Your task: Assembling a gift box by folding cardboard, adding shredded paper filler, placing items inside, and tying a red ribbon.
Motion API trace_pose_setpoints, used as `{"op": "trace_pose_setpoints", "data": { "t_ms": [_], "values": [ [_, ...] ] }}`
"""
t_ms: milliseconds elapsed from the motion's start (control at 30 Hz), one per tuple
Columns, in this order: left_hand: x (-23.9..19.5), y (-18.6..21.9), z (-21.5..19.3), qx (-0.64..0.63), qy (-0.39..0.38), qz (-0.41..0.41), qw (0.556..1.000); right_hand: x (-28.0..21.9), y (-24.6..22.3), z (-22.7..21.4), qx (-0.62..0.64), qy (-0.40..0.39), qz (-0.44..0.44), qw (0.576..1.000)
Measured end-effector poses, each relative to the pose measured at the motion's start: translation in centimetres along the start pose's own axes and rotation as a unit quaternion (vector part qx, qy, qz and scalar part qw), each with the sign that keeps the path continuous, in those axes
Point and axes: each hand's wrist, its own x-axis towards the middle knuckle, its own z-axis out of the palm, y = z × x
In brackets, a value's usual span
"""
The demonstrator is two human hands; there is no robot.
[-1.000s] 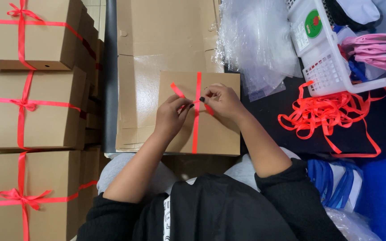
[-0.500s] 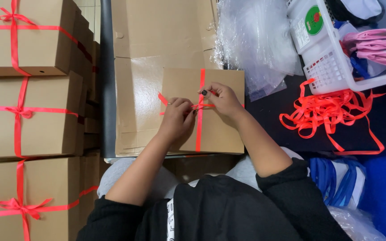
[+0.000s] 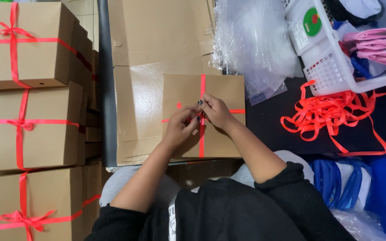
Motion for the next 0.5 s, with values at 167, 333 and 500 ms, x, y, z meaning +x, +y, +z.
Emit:
{"op": "trace_pose_setpoints", "data": {
  "t_ms": [167,333,500],
  "values": [
    [0.7,-1.4,1.0,-0.158,0.010,-0.175,0.972,-0.7,-0.8,0.4,0.035,0.011,0.001,0.999],
    [2.3,-1.1,1.4,-0.227,0.039,-0.249,0.941,-0.5,-1.7,0.5,0.062,0.006,-0.019,0.998],
    [2.5,-1.5,1.3,-0.190,0.012,-0.244,0.951,-0.5,-0.1,-0.1,0.116,-0.028,-0.007,0.993]
  ]
}}
